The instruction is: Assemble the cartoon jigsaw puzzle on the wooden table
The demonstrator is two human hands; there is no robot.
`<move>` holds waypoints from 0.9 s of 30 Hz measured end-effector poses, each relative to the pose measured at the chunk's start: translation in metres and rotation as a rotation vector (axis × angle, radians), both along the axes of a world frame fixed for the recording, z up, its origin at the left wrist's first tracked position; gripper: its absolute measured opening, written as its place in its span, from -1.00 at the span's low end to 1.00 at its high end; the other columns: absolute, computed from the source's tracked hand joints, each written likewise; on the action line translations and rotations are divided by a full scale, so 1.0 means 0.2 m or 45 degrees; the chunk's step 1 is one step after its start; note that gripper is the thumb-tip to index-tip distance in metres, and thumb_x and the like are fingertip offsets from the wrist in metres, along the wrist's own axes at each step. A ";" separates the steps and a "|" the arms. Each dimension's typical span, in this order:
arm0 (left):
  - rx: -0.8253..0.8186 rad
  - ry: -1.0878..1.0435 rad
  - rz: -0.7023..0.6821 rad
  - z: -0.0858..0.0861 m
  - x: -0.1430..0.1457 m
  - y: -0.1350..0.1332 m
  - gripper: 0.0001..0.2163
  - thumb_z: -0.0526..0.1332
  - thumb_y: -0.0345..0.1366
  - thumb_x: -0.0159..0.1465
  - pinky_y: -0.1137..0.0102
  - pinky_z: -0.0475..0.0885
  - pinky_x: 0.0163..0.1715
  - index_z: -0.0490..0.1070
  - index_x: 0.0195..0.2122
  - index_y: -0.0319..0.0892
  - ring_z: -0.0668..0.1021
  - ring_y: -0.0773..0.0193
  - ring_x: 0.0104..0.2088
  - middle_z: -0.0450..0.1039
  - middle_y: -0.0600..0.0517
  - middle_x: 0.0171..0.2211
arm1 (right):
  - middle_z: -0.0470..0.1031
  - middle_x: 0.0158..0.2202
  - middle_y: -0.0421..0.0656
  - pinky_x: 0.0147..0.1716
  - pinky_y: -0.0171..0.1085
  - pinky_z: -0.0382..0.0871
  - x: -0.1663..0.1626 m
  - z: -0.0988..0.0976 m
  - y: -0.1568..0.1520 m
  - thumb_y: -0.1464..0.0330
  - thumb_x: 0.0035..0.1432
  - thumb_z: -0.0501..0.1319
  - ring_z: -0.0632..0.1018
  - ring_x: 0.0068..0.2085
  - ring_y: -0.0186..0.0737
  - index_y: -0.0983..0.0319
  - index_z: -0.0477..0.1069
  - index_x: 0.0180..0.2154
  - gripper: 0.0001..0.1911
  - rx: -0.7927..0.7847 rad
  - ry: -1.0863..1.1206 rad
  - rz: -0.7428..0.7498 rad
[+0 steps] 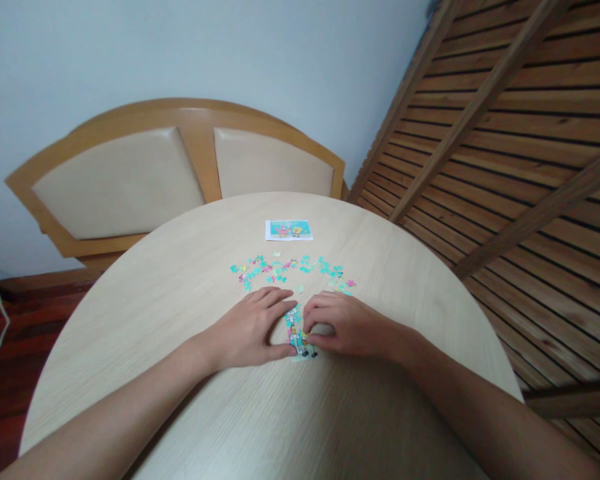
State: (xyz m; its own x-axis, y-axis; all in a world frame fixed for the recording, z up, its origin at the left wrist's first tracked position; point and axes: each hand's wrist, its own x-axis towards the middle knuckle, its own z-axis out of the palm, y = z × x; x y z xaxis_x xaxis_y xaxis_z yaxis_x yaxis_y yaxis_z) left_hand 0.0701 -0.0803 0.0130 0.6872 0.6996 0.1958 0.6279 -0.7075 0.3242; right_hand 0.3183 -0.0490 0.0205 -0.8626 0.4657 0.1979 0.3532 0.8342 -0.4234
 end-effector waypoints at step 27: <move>0.032 0.064 -0.005 0.00 0.00 0.00 -0.35 0.28 0.13 0.28 -0.01 0.28 0.27 0.29 0.26 -0.17 0.35 -0.14 0.27 0.31 -0.21 0.27 | 0.62 -0.21 -0.14 -0.08 -0.18 0.41 0.02 -0.01 0.01 0.41 0.14 0.34 0.59 -0.19 -0.19 0.19 0.61 -0.33 -0.95 0.013 0.061 0.059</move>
State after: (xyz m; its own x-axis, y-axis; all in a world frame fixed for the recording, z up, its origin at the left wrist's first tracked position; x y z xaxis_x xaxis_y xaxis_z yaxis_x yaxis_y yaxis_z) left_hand 0.0696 -0.0806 0.0137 0.6995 0.6921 0.1783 0.6401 -0.7176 0.2743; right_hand 0.3219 -0.0468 0.0189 -0.8727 0.4230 0.2438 0.2936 0.8537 -0.4301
